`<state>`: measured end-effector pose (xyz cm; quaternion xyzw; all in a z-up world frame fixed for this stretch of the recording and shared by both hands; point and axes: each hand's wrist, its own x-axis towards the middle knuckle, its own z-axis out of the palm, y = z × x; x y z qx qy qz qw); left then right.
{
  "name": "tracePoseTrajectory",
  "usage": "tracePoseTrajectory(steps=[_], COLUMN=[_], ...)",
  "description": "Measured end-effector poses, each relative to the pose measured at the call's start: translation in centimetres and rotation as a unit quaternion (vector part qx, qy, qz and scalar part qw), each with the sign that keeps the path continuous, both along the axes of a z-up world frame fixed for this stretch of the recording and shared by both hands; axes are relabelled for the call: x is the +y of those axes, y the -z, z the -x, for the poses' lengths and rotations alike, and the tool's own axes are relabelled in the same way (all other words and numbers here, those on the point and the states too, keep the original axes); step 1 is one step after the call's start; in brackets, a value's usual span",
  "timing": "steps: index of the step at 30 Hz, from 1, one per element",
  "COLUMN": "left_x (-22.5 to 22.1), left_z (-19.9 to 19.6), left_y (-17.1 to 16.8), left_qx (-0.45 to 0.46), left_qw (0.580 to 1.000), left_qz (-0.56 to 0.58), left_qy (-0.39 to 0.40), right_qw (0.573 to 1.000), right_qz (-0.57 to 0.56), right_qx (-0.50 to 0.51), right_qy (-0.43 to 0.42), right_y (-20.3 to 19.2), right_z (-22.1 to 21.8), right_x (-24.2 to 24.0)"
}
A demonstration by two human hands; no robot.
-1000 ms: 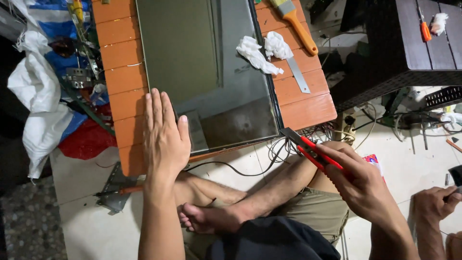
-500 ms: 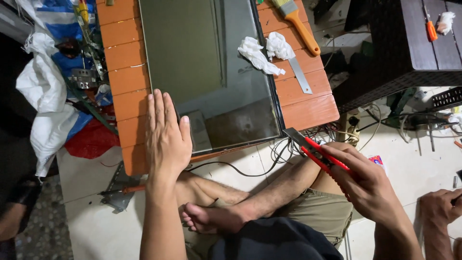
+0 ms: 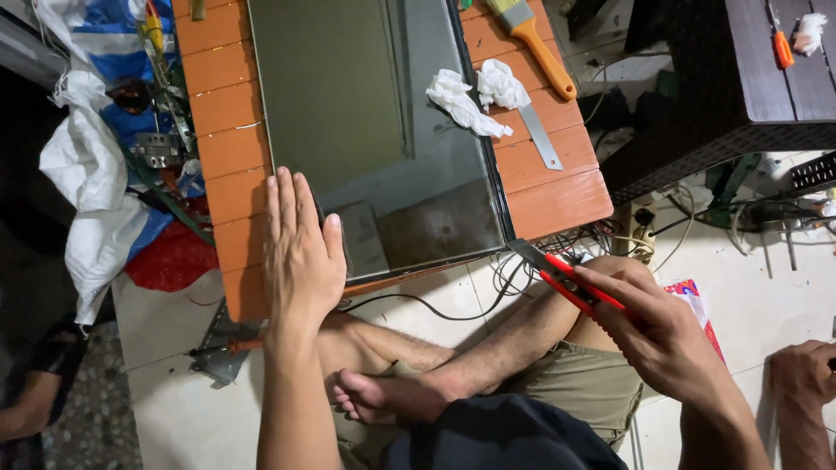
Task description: Cleaning an electronic screen panel and applying a new film layer.
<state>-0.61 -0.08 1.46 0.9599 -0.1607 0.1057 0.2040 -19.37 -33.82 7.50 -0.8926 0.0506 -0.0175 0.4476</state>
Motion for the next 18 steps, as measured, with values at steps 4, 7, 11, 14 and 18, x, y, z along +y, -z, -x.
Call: tracePoseTrajectory(steps=[4, 7, 11, 14, 18], left_x=[-0.1, -0.1, -0.1, -0.2, -0.1], left_z=[0.0, 0.0, 0.0, 0.0, 0.0], left_y=[-0.2, -0.2, -0.2, -0.3, -0.4], left_qx=[0.003, 0.002, 0.001, -0.01, 0.004], left_qw=[1.0, 1.0, 1.0, 1.0, 1.0], left_qz=[0.01, 0.001, -0.002, 0.002, 0.008], left_qy=[0.005, -0.001, -0.002, 0.002, 0.001], right_qw=[0.998, 0.992, 0.987, 0.997, 0.963], right_qz=[0.067, 0.124, 0.15, 0.032, -0.19], right_qx=[0.014, 0.03, 0.044, 0.074, 0.166], right_qy=[0.001, -0.027, -0.034, -0.011, 0.09], right_y=[0.3, 0.1, -1.1, -0.7, 0.9], right_z=[0.1, -0.2, -0.8, -1.6, -1.7], right_x=[-0.4, -1.1, -1.1, -1.8, -2.2])
